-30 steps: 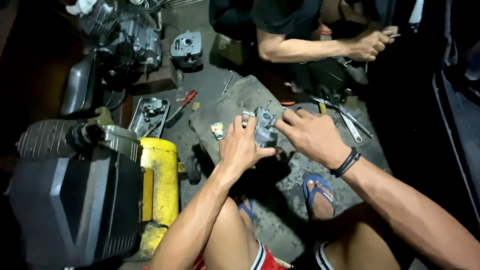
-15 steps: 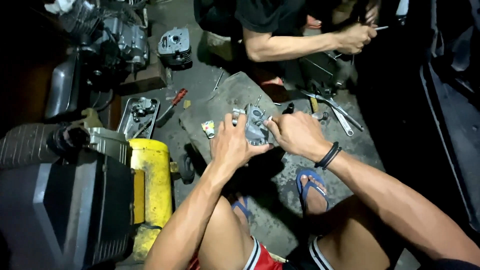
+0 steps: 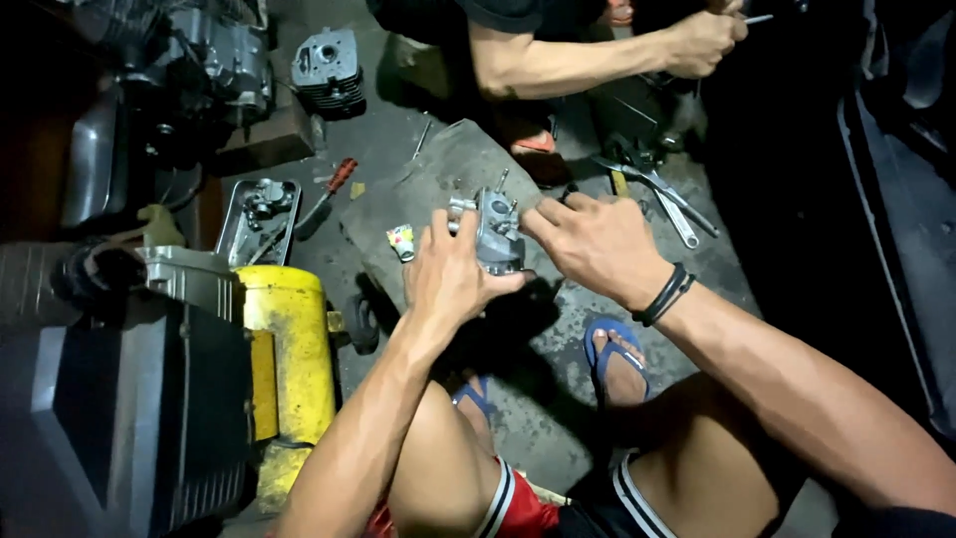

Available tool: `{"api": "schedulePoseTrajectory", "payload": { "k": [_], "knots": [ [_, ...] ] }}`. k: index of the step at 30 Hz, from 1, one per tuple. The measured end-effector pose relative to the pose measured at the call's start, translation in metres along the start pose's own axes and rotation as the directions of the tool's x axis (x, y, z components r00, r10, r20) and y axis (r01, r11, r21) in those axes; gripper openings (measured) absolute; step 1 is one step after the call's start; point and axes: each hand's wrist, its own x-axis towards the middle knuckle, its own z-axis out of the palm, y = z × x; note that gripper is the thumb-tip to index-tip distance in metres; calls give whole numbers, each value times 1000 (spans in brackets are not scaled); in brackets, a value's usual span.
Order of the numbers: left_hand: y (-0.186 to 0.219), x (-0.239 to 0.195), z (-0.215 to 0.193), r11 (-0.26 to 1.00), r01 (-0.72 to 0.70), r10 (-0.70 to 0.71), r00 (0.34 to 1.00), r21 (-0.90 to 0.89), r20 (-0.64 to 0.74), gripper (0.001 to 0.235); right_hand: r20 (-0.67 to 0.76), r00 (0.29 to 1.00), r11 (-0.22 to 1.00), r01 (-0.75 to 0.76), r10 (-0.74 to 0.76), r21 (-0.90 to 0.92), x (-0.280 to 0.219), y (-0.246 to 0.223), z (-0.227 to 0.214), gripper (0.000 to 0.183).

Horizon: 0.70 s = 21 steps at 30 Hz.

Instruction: Assembling components into a motorcycle engine cylinder head, including valves and springs.

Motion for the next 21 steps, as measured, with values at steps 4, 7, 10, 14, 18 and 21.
{"api": "schedulePoseTrajectory", "payload": {
  "k": [4, 7, 10, 14, 18, 21],
  "knots": [
    [-4, 2, 6, 1000, 21, -20, 1000, 19, -5, 93, 41, 999, 1000, -1, -1, 32, 1, 1, 4, 29],
    [-6, 3, 9, 999, 46, -46, 999, 23, 21, 96, 337, 933, 958, -202, 124, 205, 1, 3, 8, 34],
    [-2, 2, 3, 999, 40, -41, 999, 17, 33, 95, 682, 710, 815, -495, 178, 302, 16, 5, -7, 48],
    [-1, 2, 3, 999, 13, -15, 999, 48, 33, 95, 835, 539, 566, -725, 112, 392, 23, 1, -14, 49],
    [-1, 1, 6, 1000, 10, -10, 1000, -3, 2, 96, 813, 568, 559, -718, 125, 416, 20, 8, -25, 49],
    [0, 2, 12, 1000, 21, -21, 1000, 4, -22, 98, 630, 770, 776, -455, 97, 437, 4, 3, -18, 27]
  ]
}}
